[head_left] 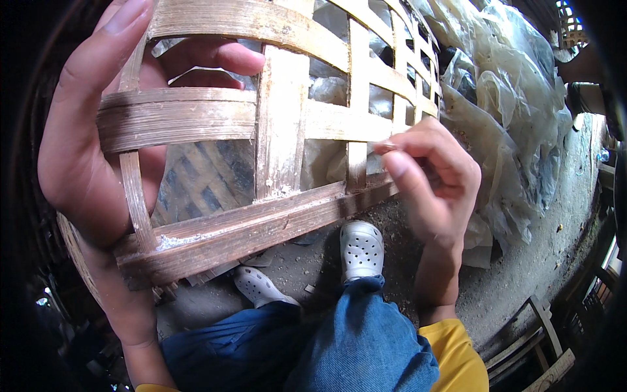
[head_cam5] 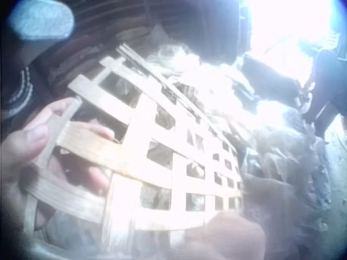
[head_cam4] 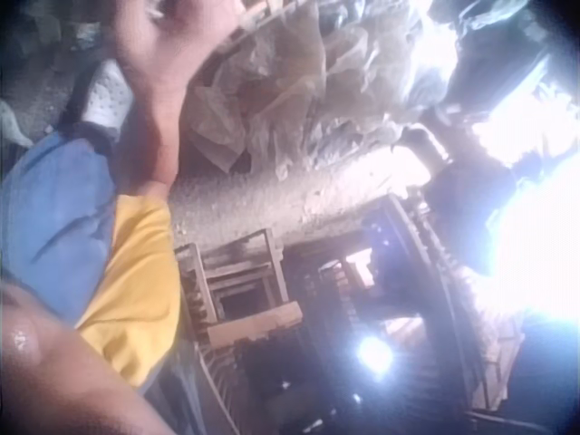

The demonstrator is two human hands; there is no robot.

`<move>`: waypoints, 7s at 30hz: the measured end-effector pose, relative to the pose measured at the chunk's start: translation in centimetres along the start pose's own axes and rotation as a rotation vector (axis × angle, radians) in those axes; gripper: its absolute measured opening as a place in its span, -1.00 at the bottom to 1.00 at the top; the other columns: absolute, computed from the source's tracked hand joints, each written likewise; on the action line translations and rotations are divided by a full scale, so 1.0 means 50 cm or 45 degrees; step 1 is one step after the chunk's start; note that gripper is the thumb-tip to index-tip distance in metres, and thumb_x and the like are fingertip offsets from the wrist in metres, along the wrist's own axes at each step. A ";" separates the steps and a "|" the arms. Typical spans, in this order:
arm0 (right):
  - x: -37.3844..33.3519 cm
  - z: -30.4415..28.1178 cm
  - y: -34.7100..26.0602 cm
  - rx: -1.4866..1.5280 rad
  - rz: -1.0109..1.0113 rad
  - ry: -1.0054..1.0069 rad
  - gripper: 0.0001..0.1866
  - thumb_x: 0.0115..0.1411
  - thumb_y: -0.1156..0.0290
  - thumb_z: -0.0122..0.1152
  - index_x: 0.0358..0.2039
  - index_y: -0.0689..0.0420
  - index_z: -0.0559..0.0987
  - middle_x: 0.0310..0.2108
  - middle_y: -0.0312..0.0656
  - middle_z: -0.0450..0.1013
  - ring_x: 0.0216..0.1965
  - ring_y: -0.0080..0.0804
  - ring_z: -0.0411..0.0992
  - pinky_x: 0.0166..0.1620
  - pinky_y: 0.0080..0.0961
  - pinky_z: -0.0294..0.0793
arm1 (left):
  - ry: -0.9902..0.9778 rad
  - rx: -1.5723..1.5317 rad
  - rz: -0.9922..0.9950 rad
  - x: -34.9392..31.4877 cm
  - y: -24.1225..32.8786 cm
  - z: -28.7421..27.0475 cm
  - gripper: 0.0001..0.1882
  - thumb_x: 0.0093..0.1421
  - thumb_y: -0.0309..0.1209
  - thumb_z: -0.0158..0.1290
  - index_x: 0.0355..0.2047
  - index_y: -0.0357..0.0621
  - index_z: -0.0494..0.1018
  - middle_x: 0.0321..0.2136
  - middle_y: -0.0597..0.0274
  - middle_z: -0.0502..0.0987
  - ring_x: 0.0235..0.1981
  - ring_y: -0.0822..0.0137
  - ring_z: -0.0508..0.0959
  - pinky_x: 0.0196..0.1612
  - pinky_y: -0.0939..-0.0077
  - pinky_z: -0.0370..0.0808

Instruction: The person assembles a wooden lattice frame by hand, aligning and pressing slats into place. They handle a plastic sheet and place it over the lattice, then continue adjusting the lattice structure.

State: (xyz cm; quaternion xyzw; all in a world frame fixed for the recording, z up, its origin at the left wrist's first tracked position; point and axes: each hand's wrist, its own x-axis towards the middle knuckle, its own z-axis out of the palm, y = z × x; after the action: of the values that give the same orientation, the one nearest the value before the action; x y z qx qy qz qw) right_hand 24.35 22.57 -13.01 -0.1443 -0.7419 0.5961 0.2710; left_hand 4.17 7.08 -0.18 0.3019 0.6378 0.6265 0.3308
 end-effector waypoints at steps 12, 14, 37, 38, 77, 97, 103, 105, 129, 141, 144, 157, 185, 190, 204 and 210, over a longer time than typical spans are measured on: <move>0.089 0.085 -0.021 -0.142 -0.689 -0.192 -0.61 -0.15 0.35 0.60 -0.23 -0.28 0.82 -0.40 -0.47 0.44 -0.36 -0.56 0.38 -0.42 -0.60 0.34 | 0.129 0.008 -0.027 -0.002 0.002 0.027 -0.33 0.44 -0.10 -0.32 0.41 -0.29 0.04 0.28 -0.25 0.32 0.24 0.05 0.47 0.23 0.17 0.52; 0.088 0.086 -0.013 -0.120 -0.701 -0.203 -0.65 -0.16 0.33 0.61 -0.26 -0.25 0.82 -0.40 -0.46 0.45 -0.37 -0.55 0.38 -0.41 -0.58 0.33 | 0.126 0.016 -0.027 -0.003 -0.004 0.020 -0.33 0.44 -0.10 -0.31 0.42 -0.28 0.03 0.29 -0.25 0.32 0.25 0.05 0.46 0.24 0.17 0.51; 0.046 0.100 -0.021 -0.345 -0.813 -0.194 -0.52 0.25 -0.15 0.22 0.06 -0.20 0.69 -0.21 -0.32 0.44 -0.27 -0.41 0.38 -0.20 -0.42 0.40 | 0.053 -0.180 -0.036 -0.002 -0.011 0.002 -0.34 0.45 -0.16 -0.33 0.42 -0.31 -0.02 0.31 -0.32 0.27 0.31 -0.02 0.38 0.35 0.10 0.38; 0.045 0.099 -0.021 -0.378 -0.827 -0.175 -0.54 0.27 -0.14 0.19 0.04 -0.20 0.70 -0.19 -0.32 0.44 -0.24 -0.38 0.37 -0.17 -0.41 0.41 | 0.017 -0.229 -0.035 -0.001 -0.011 -0.009 -0.35 0.45 -0.17 -0.33 0.42 -0.32 -0.02 0.31 -0.32 0.26 0.32 -0.02 0.38 0.35 0.10 0.37; 0.381 -0.057 0.158 -0.531 0.489 0.392 -0.65 0.24 0.12 0.32 -0.22 0.17 0.72 -0.34 -0.21 0.61 -0.33 -0.39 0.50 -0.23 -0.34 0.51 | 0.164 0.058 -0.028 0.001 0.004 0.042 -0.30 0.43 -0.07 -0.31 0.42 -0.29 0.02 0.28 -0.28 0.32 0.17 0.08 0.53 0.15 0.23 0.59; 0.429 -0.085 0.274 -0.244 0.396 0.404 -0.71 0.15 0.23 0.33 -0.22 0.15 0.74 -0.36 -0.21 0.61 -0.32 -0.47 0.48 -0.30 -0.47 0.44 | -0.586 1.386 0.988 0.040 -0.019 -0.115 -0.44 0.46 -0.09 -0.18 0.42 0.18 0.12 0.31 -0.41 0.23 0.26 -0.19 0.45 0.22 -0.02 0.54; 0.405 -0.120 0.277 -0.350 0.358 0.456 -0.66 0.24 0.14 0.27 -0.26 0.20 0.69 -0.42 -0.22 0.57 -0.37 -0.48 0.47 -0.27 -0.45 0.44 | -0.442 1.241 0.804 0.029 -0.030 -0.101 -0.43 0.45 -0.09 -0.17 0.42 0.15 0.12 0.31 -0.40 0.24 0.25 -0.17 0.46 0.22 -0.01 0.54; 0.393 -0.192 0.389 -0.387 0.306 0.541 -0.48 0.34 -0.01 0.18 0.02 0.19 0.67 -0.27 -0.20 0.58 -0.20 -0.41 0.47 -0.07 -0.41 0.40 | -0.390 1.172 0.704 0.025 -0.040 -0.089 -0.42 0.45 -0.09 -0.16 0.42 0.15 0.11 0.30 -0.40 0.24 0.25 -0.17 0.46 0.22 0.00 0.53; 0.340 -0.157 0.384 -0.652 0.406 0.609 -0.27 0.08 -0.29 0.40 -0.04 0.15 0.74 -0.17 -0.10 0.69 -0.13 -0.32 0.61 0.05 -0.44 0.51 | 0.010 0.777 0.041 0.006 0.022 -0.117 -0.35 0.41 -0.07 -0.11 0.43 0.06 0.08 0.29 -0.36 0.27 0.25 -0.11 0.46 0.24 0.05 0.51; 0.376 -0.128 0.397 -0.168 0.674 0.868 -0.55 0.00 0.09 0.61 -0.20 0.15 0.79 -0.24 -0.12 0.66 -0.21 -0.37 0.55 -0.02 -0.37 0.50 | -0.017 0.797 -0.004 0.007 0.019 -0.109 -0.32 0.39 -0.06 -0.08 0.43 0.01 0.06 0.28 -0.34 0.29 0.24 -0.08 0.47 0.24 0.07 0.50; 0.377 -0.116 0.383 -0.254 0.592 0.848 -0.57 -0.01 0.13 0.60 -0.20 0.16 0.79 -0.25 -0.12 0.66 -0.23 -0.37 0.55 -0.05 -0.36 0.51 | -0.020 0.803 -0.006 0.006 0.016 -0.108 -0.31 0.39 -0.06 -0.07 0.43 0.00 0.06 0.27 -0.34 0.29 0.24 -0.08 0.47 0.24 0.08 0.50; 0.361 -0.078 0.290 -0.147 0.736 0.641 -0.64 0.25 0.14 0.31 -0.43 0.22 0.70 -0.62 -0.22 0.52 -0.61 -0.44 0.50 -0.53 -0.42 0.46 | -0.046 0.834 -0.031 -0.005 -0.001 -0.092 -0.27 0.37 -0.05 -0.05 0.43 -0.05 0.04 0.26 -0.32 0.31 0.24 -0.05 0.47 0.25 0.11 0.49; 0.254 -0.250 0.358 -1.494 0.493 0.847 -0.51 0.23 0.02 0.27 0.13 -0.08 0.60 -0.18 -0.19 0.69 -0.06 -0.14 0.63 0.11 -0.21 0.44 | -0.118 0.860 -0.031 -0.015 -0.016 -0.054 -0.17 0.32 -0.03 0.02 0.44 -0.16 0.00 0.24 -0.27 0.34 0.23 0.02 0.48 0.26 0.17 0.46; 0.226 -0.298 0.395 -1.421 0.314 0.880 -0.56 0.18 0.14 0.32 0.07 -0.06 0.64 -0.17 -0.20 0.70 -0.08 -0.19 0.64 0.07 -0.35 0.52 | -0.123 0.866 -0.023 -0.011 -0.013 -0.051 -0.16 0.32 -0.02 0.03 0.44 -0.18 -0.01 0.24 -0.27 0.35 0.23 0.03 0.48 0.27 0.18 0.46; 0.289 -0.199 0.428 -0.400 0.362 0.618 -0.60 0.20 0.08 0.34 -0.05 0.04 0.75 -0.12 -0.15 0.68 -0.09 -0.39 0.60 0.05 -0.48 0.50 | -0.134 0.886 -0.016 -0.013 -0.006 -0.050 -0.11 0.29 -0.01 0.06 0.45 -0.23 -0.03 0.23 -0.24 0.36 0.22 0.06 0.49 0.27 0.21 0.44; 0.338 -0.141 0.385 -0.437 0.456 0.641 -0.51 0.19 0.01 0.43 -0.03 0.11 0.74 -0.10 -0.21 0.66 -0.05 -0.45 0.54 0.10 -0.49 0.44 | -0.128 0.875 -0.012 -0.007 -0.013 -0.050 -0.09 0.28 -0.01 0.07 0.45 -0.26 -0.03 0.22 -0.24 0.37 0.22 0.08 0.49 0.28 0.22 0.44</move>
State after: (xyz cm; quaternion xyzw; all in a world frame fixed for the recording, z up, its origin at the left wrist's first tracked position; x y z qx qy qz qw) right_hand 12.58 42.13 -26.64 -0.4579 -0.7041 0.4466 0.3084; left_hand 2.39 5.28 -0.82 0.4233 0.7958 0.3581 0.2436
